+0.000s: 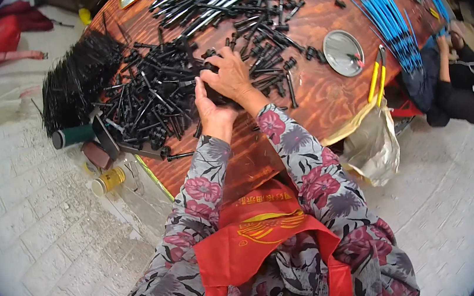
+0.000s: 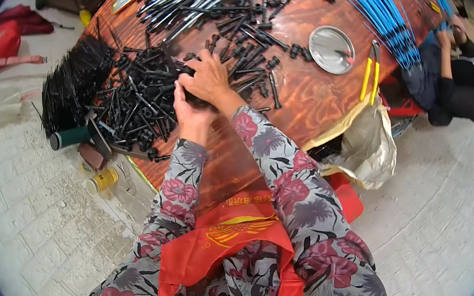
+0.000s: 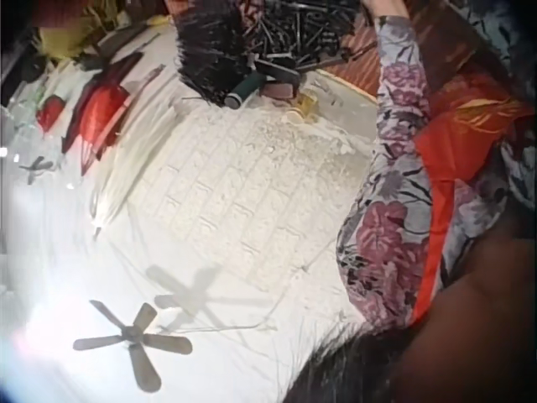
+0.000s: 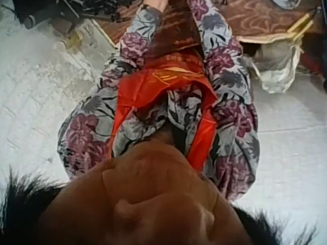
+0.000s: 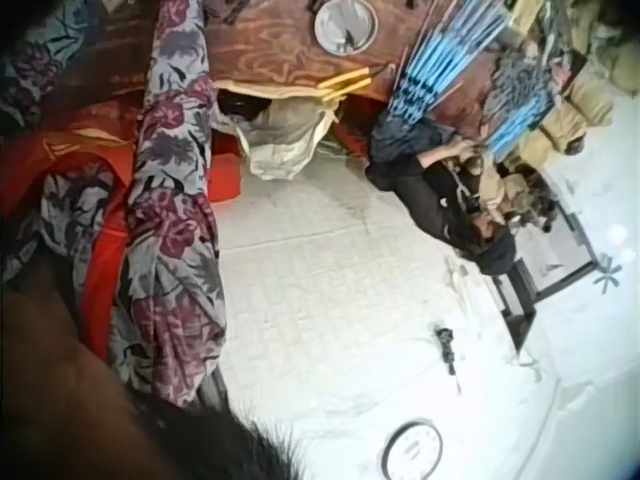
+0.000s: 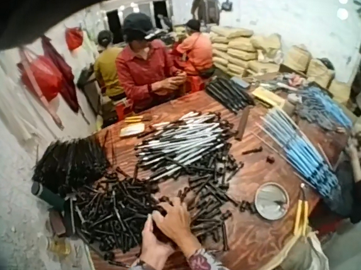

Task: The person sorts and assembles black plastic components by hand on a wooden table, placing the assembled pieces into a bag.

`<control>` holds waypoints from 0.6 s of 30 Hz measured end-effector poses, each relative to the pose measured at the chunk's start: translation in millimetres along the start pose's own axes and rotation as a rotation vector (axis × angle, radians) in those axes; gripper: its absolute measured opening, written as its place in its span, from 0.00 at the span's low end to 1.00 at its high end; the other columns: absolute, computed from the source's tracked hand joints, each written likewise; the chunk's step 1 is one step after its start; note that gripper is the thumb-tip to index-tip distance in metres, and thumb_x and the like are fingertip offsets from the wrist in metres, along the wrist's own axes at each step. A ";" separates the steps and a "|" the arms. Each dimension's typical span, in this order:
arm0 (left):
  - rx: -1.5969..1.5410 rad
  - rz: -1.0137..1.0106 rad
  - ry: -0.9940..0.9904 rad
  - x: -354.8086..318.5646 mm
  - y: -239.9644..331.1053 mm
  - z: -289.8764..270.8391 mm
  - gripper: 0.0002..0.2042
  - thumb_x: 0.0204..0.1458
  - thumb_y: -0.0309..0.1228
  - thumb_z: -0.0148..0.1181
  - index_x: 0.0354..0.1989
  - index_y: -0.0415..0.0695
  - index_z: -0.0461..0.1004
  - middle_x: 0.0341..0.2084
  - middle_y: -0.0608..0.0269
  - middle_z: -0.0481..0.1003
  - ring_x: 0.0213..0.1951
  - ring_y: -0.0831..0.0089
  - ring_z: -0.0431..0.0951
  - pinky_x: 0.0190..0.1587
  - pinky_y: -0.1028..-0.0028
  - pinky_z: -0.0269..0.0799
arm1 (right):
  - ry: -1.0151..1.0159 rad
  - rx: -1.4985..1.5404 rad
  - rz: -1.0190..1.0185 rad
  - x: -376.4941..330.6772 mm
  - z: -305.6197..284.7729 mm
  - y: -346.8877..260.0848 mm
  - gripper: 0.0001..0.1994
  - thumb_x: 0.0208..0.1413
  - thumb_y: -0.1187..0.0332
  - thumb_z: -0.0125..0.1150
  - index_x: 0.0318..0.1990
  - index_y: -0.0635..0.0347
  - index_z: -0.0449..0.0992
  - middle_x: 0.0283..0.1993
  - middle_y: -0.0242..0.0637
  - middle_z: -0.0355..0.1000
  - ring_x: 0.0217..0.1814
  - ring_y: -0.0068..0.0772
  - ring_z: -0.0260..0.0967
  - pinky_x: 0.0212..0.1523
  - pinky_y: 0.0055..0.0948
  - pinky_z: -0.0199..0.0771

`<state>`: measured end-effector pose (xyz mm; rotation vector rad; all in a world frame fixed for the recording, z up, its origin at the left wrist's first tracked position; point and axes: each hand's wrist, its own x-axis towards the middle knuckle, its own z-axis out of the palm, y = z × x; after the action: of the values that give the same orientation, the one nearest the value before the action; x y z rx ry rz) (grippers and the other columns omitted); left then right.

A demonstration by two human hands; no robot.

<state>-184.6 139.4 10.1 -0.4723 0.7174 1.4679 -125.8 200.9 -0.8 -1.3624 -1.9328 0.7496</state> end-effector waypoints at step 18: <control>0.561 -0.102 -0.311 -129.4 -198.5 10.4 0.16 0.57 0.37 0.62 0.52 0.49 0.72 0.46 0.74 0.72 0.48 0.79 0.71 0.51 0.73 0.70 | 0.871 0.292 0.124 -176.5 -223.0 24.6 0.13 0.43 0.71 0.64 0.40 0.60 0.77 0.40 0.44 0.66 0.42 0.43 0.68 0.46 0.33 0.69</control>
<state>18.5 38.7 79.7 0.1459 0.8002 1.1446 105.5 59.1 88.2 -1.3213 -1.0232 0.3639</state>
